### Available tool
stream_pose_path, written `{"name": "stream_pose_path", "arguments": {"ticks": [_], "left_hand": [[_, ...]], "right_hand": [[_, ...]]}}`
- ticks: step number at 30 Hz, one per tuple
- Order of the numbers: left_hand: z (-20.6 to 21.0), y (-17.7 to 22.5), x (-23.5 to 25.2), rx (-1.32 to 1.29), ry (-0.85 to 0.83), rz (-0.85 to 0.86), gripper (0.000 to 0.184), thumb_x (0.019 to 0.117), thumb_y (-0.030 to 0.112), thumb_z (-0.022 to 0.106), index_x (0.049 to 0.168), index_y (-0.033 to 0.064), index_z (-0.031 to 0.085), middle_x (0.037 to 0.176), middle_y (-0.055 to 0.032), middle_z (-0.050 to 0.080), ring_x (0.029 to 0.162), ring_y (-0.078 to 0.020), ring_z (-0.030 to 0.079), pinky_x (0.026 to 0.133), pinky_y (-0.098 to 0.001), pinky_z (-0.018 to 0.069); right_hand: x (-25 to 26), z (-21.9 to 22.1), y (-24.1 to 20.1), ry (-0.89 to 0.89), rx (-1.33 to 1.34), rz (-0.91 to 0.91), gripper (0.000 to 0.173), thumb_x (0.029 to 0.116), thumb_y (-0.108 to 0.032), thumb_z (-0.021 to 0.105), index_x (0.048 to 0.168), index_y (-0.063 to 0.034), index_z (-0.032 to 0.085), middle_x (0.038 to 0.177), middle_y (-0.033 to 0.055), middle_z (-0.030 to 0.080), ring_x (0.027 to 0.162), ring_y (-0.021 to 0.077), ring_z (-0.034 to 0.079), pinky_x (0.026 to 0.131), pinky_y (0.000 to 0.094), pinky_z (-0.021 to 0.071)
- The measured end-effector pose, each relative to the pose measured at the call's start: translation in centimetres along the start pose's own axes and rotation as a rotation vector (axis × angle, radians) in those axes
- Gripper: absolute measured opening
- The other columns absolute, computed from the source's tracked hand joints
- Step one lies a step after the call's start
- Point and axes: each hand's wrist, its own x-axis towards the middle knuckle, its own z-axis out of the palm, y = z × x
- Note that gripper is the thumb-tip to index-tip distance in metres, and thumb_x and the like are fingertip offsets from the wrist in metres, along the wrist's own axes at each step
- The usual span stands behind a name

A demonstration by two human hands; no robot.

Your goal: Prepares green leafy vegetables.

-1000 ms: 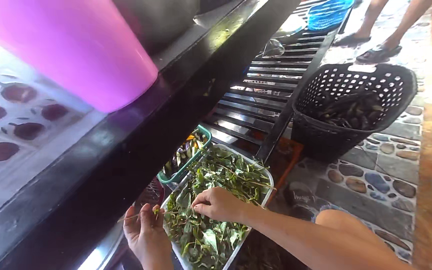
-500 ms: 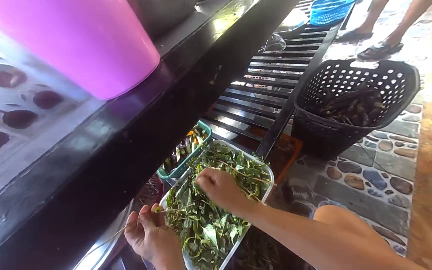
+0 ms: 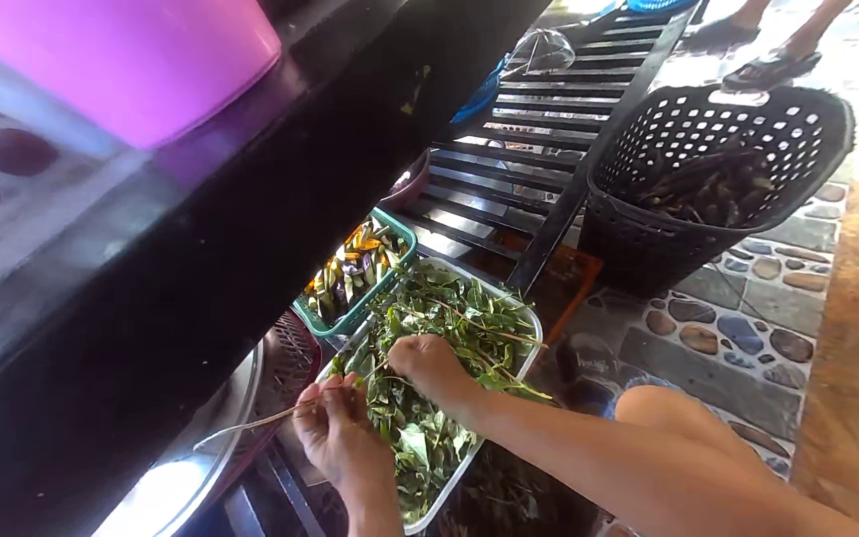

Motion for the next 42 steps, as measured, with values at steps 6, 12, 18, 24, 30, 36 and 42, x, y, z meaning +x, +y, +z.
{"name": "stream_pose_path", "arguments": {"ticks": [6,12,18,24,30,36,42], "left_hand": [[0.1,-0.5,-0.3,-0.046,0.022,-0.022,0.014,0.1067,0.002,0.044,0.118,0.0089,0.050,0.096,-0.0001,0.067,0.082,-0.0115,0.072,0.075,-0.0284,0.0629],[0.2,-0.9,-1.2,0.105,-0.086,0.034,0.019,0.1047,0.004,0.049,0.124,0.0034,0.053,0.101,-0.0037,0.069,0.088,-0.0104,0.070,0.077,-0.0278,0.0599],[0.0,-1.5,-1.7,0.150,-0.127,0.042,0.021,0.1004,0.000,0.055,0.121,-0.0026,0.058,0.098,-0.0061,0.068,0.086,-0.0113,0.068,0.081,-0.0278,0.0589],[-0.4,-1.4,-1.7,0.194,-0.170,0.083,0.034,0.1103,0.020,0.036,0.114,-0.0003,0.063,0.111,-0.0062,0.071,0.106,-0.0157,0.068,0.093,-0.0330,0.0562],[-0.2,-1.1,-2.6,-0.002,-0.210,0.059,0.031,0.1108,0.016,0.032,0.102,0.0070,0.060,0.085,0.0018,0.070,0.084,-0.0102,0.071,0.083,-0.0280,0.0607],[-2.6,-0.6,-2.8,0.102,-0.498,0.028,0.030,0.1077,0.015,0.038,0.104,0.0018,0.065,0.085,-0.0058,0.073,0.080,-0.0165,0.073,0.079,-0.0326,0.0625],[-10.1,4.9,-2.3,0.525,-0.569,0.135,0.039,0.1072,0.014,0.040,0.137,-0.0008,0.060,0.081,-0.0028,0.072,0.068,-0.0129,0.069,0.062,-0.0277,0.0605]], "right_hand": [[-0.3,-1.2,-1.0,0.159,0.207,-0.020,0.027,0.1065,-0.025,0.046,0.088,-0.0097,0.059,0.079,0.0034,0.051,0.070,0.0134,0.048,0.063,0.0327,0.0393],[0.3,-0.2,1.4,-0.178,-0.487,-0.465,0.030,0.1028,-0.037,0.061,0.112,-0.0084,0.062,0.101,0.0081,0.066,0.089,0.0211,0.067,0.076,0.0428,0.0572],[0.1,0.3,2.4,0.127,-0.861,-0.906,0.010,0.0931,-0.016,0.069,0.102,-0.0125,0.073,0.084,0.0031,0.069,0.074,0.0194,0.068,0.059,0.0352,0.0554],[-0.4,-0.8,0.9,-0.012,-1.043,-0.824,0.011,0.0906,-0.023,0.070,0.091,-0.0118,0.073,0.079,0.0034,0.066,0.074,0.0209,0.066,0.057,0.0369,0.0514],[-0.4,-0.8,-0.3,-0.136,-0.053,0.041,0.025,0.1021,-0.022,0.056,0.087,-0.0048,0.065,0.070,0.0016,0.052,0.062,0.0102,0.050,0.060,0.0297,0.0422],[1.5,-3.6,-1.8,-0.274,-0.132,0.075,0.038,0.1077,-0.040,0.051,0.133,-0.0156,0.067,0.127,0.0108,0.066,0.115,0.0247,0.062,0.095,0.0486,0.0497],[5.7,-8.3,0.9,-0.099,-0.884,-0.191,0.043,0.1030,-0.034,0.061,0.141,-0.0135,0.063,0.139,0.0243,0.059,0.126,0.0484,0.056,0.100,0.0699,0.0456]]}}
